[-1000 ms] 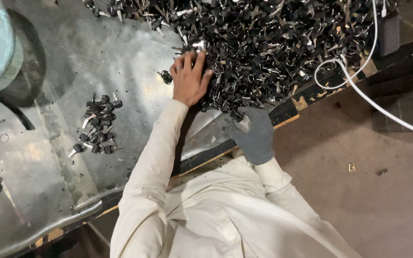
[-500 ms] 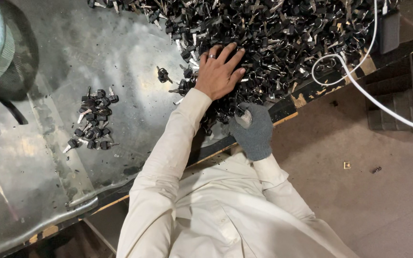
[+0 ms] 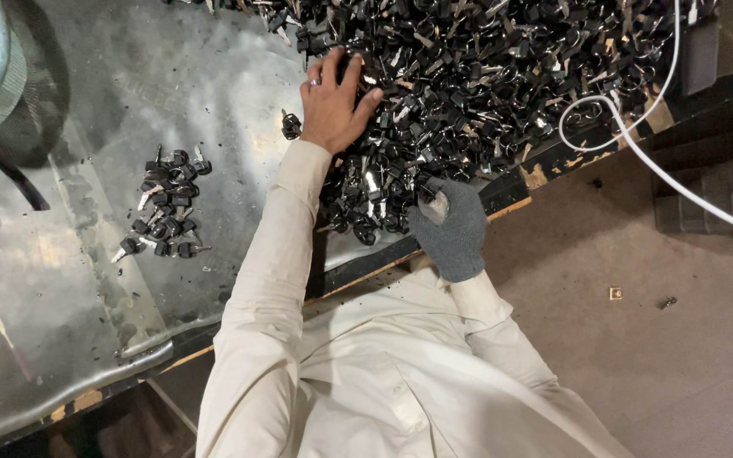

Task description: The person picks up keys from a large pile on a metal table and uses pliers to remove the key rings. The separated keys are placed in a small pile while the rings are discarded. The person continues this process repeatedly throughout the clip.

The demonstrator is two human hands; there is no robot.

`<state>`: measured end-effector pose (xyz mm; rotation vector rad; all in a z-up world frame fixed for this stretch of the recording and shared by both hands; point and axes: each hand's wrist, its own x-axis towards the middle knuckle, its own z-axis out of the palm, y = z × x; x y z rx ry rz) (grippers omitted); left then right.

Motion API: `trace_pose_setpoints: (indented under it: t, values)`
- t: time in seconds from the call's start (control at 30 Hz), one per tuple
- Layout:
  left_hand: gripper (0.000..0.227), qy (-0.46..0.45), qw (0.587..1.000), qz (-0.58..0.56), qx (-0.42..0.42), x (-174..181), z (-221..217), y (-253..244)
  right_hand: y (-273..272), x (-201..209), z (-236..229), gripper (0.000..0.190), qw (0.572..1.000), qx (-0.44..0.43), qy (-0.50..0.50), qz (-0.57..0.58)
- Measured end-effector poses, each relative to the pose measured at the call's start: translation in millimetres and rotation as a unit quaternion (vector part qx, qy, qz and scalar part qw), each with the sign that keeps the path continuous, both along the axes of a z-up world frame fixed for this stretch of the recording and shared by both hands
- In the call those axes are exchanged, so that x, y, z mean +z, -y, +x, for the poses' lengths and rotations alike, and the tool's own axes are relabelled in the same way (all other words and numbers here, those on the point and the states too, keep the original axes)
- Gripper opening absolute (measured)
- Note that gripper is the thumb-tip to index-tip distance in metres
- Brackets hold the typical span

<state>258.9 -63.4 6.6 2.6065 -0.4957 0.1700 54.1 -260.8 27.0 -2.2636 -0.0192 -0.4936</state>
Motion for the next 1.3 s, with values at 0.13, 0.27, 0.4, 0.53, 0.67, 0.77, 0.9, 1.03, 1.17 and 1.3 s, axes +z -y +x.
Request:
trace_pose_setpoints:
  t: [0.13,0.27,0.4,0.53,0.67,0.77,0.9,1.03,1.17,1.3]
  values:
    - [0.072,-0.092,0.994,-0.031,-0.055,-5.1,-38.6,-21.6,1.1,13.4,-5.5,0.055,0.993,-0.008,-0.107,0.042]
    - [0.088,-0.056,0.996,-0.058,0.031,-4.1,-42.8,-68.9,5.8,33.5,-13.6,0.055,0.986,0.121,-0.092,-0.068]
    - [0.101,-0.094,0.991,-0.091,0.006,-26.5,-37.9,-62.4,-3.3,37.6,-17.6,0.042,0.962,0.191,0.039,-0.191]
    - [0.098,-0.118,0.989,-0.075,-0.051,-40.4,-32.1,-12.9,-10.1,27.5,3.8,0.044,0.979,0.112,-0.015,-0.172]
    - [0.109,-0.11,0.987,-0.097,-0.069,-11.4,-45.7,-9.7,-7.4,22.4,26.2,0.046,0.986,0.042,-0.015,-0.16]
    - [0.122,-0.026,0.996,-0.037,-0.079,15.2,-93.8,-33.5,-3.5,25.6,25.8,0.043,0.984,0.063,-0.024,-0.163]
    - [0.121,-0.028,0.998,-0.003,-0.064,20.3,-180.3,-40.6,-6.9,31.6,6.5,0.046,0.989,0.085,0.011,-0.116]
    - [0.108,0.054,0.994,0.085,-0.029,2.7,-183.9,-20.6,-24.9,28.0,-10.9,0.045,0.994,0.092,-0.023,-0.058]
    - [0.109,-0.004,0.996,0.085,-0.012,-0.3,-150.1,9.7,-33.0,21.2,-2.9,0.047,0.997,0.067,-0.027,-0.016]
    - [0.103,-0.12,0.989,0.086,-0.029,10.9,-136.1,14.1,-31.1,22.7,10.3,0.046,0.99,-0.02,-0.122,0.062]
